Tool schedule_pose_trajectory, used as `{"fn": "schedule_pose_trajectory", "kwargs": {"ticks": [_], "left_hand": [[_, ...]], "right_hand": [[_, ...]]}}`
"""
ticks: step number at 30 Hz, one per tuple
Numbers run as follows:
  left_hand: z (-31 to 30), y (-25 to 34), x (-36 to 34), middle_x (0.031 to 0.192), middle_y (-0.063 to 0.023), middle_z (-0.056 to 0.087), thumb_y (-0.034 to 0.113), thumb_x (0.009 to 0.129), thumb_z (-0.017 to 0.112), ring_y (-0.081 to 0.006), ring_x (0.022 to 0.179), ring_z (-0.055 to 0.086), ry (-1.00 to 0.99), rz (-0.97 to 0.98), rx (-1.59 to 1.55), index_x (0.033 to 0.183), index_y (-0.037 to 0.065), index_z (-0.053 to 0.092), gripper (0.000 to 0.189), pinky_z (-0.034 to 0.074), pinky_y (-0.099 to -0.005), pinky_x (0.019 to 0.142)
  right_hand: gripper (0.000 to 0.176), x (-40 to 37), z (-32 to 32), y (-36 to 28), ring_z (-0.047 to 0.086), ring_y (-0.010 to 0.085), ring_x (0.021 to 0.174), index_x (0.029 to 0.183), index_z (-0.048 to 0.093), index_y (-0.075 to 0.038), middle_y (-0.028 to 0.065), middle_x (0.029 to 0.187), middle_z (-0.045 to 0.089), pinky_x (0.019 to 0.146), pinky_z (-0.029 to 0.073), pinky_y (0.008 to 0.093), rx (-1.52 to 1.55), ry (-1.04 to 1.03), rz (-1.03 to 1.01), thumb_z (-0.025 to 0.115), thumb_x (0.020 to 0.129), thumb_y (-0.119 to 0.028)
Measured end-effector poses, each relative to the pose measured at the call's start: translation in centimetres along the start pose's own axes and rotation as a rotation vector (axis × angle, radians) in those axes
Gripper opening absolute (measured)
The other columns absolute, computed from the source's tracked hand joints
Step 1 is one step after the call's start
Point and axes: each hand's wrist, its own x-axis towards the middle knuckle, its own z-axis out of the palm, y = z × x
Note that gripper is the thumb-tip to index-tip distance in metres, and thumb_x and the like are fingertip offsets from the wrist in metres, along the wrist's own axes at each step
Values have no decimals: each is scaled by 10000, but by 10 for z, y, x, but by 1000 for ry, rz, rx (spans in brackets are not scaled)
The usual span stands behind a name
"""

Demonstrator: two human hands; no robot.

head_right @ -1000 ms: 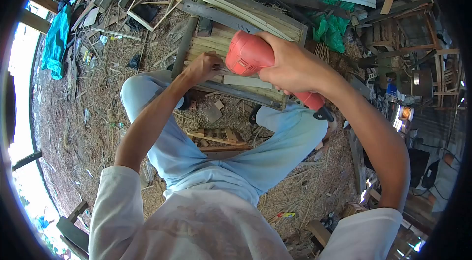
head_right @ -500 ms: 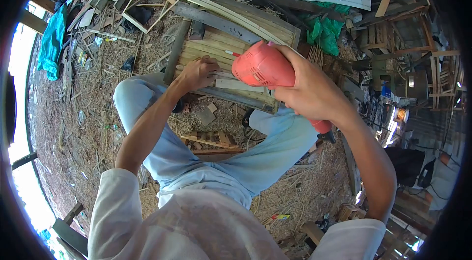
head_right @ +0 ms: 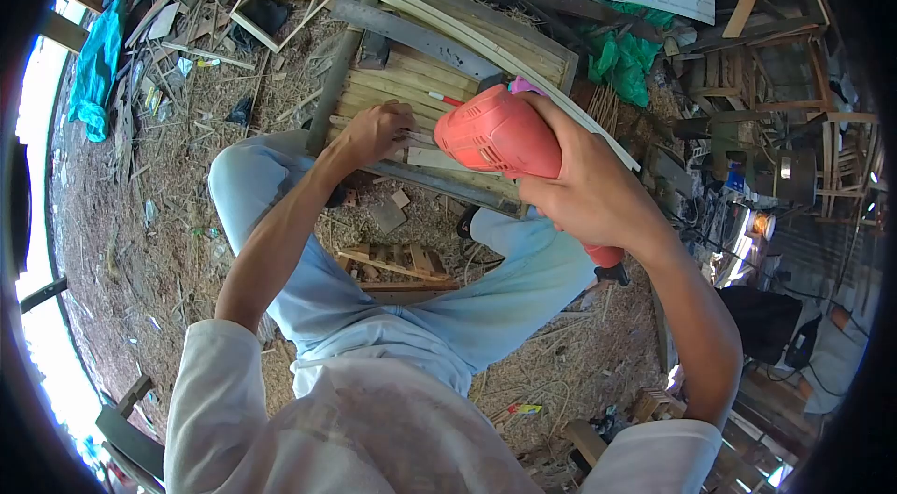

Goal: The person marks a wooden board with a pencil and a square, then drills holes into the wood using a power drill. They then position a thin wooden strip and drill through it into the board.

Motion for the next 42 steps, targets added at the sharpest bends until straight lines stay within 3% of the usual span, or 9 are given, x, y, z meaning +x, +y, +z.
{"fn": "schedule_pose_trajectory", "kwargs": {"ticks": [9,38,42], "left_hand": [[0,-4,0,994,-124,660,92,719,744,-346,919,641,-26,-4,0,958,58,700,246,527,-422,808],[0,-5,0,962,-119,661,88,718,745,-341,914,636,-29,-7,-75,949,42,696,241,521,-418,802],[1,-6,0,965,-123,662,97,720,746,-346,909,636,-27,-8,-78,943,45,695,234,519,-422,796]], "right_hand": [[726,4,1,-4,582,145,539,1450,351,-60,98,843,642,488,480,309,30,4,15,625,777,-52],[690,13,-1,-1,580,147,529,1413,384,-34,98,830,635,475,470,316,39,-19,-11,641,773,-64],[754,13,-3,-2,589,114,621,1458,328,-43,75,923,629,493,497,274,13,-66,32,633,769,-10]]}}
